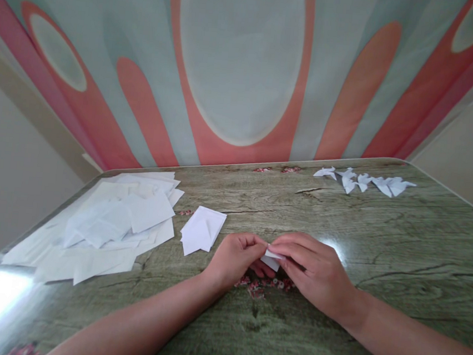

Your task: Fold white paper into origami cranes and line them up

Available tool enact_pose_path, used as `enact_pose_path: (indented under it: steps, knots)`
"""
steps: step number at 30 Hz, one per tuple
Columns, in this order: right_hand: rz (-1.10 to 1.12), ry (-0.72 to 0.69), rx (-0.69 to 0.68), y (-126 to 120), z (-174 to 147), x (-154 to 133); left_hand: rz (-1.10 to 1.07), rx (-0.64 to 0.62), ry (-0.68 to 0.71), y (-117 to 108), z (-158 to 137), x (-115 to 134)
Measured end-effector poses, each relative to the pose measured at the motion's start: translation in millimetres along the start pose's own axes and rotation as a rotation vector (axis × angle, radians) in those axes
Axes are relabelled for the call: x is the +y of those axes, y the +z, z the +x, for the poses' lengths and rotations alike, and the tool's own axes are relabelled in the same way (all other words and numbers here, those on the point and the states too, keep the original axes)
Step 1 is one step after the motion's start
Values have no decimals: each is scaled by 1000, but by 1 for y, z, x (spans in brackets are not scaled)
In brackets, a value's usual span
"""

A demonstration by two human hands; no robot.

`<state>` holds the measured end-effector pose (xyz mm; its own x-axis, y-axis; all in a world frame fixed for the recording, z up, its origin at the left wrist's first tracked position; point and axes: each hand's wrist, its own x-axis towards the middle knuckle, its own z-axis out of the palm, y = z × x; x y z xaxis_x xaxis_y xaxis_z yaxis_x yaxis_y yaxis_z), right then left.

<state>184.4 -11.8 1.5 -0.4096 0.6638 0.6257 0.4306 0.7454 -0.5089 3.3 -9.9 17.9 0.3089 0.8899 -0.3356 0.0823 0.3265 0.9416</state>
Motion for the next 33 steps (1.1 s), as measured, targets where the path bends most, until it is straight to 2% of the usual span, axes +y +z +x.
enact_pose_path:
  steps: [3, 6, 12, 15, 18, 22, 27, 29, 33]
  knots:
    - [-17, -44, -7, -1, -1, 2, -175, -24, -46, 1, -1, 0]
    - [-54, -52, -32, -1, -2, 4, -251, -60, -62, -2, -2, -1]
    - [-108, -82, -88, -2, -1, 9, -285, -165, -51, -11, -6, 0]
    - [-98, -72, -131, -3, -2, 11, -244, -164, -53, -12, -6, 0]
    - [-1, 1, -182, -3, -2, 10, -141, -95, 0, -11, -4, -2]
    - [115, 318, -128, -4, 3, 5, 165, -20, 107, -8, -5, -3]
    - [256, 544, -277, -4, 10, -1, 467, -30, 210, 1, -12, -2]
    - [289, 581, -295, -4, 10, -2, 531, -32, 243, 5, -15, -1]
    - [231, 549, -280, -3, 8, -3, 599, -41, 254, 9, -17, 0]
